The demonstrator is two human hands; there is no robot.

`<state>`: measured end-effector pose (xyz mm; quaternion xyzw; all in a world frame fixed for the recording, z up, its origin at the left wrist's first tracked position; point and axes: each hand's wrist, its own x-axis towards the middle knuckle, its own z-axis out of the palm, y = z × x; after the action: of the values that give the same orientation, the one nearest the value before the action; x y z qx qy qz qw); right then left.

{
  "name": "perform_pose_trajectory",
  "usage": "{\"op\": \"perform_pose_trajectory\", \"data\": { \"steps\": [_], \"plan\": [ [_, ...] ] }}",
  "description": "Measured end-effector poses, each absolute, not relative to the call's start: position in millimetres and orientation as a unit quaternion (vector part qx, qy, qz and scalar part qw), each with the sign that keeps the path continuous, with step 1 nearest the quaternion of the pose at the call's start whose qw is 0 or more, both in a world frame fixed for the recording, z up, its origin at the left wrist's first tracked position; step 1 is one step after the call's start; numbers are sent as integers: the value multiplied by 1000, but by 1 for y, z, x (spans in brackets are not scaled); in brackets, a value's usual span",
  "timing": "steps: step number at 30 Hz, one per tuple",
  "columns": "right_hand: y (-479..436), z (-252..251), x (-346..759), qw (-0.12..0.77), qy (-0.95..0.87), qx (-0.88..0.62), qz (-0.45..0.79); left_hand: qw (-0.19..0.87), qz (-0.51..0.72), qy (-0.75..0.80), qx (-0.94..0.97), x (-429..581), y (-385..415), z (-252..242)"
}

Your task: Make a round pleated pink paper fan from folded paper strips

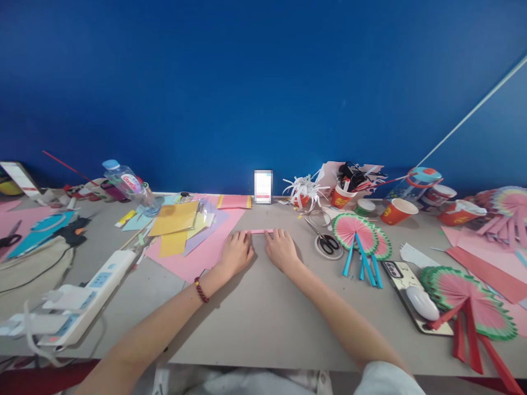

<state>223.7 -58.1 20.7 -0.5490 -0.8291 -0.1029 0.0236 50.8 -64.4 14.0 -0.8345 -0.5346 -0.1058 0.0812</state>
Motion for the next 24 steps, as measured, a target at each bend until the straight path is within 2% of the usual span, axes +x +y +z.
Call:
{"op": "perform_pose_trajectory", "data": {
  "steps": [24],
  "plan": [
    [-66,16,208,36,-824,-557,-100,73,-123,-552,-821,61,-75,19]
  ]
}}
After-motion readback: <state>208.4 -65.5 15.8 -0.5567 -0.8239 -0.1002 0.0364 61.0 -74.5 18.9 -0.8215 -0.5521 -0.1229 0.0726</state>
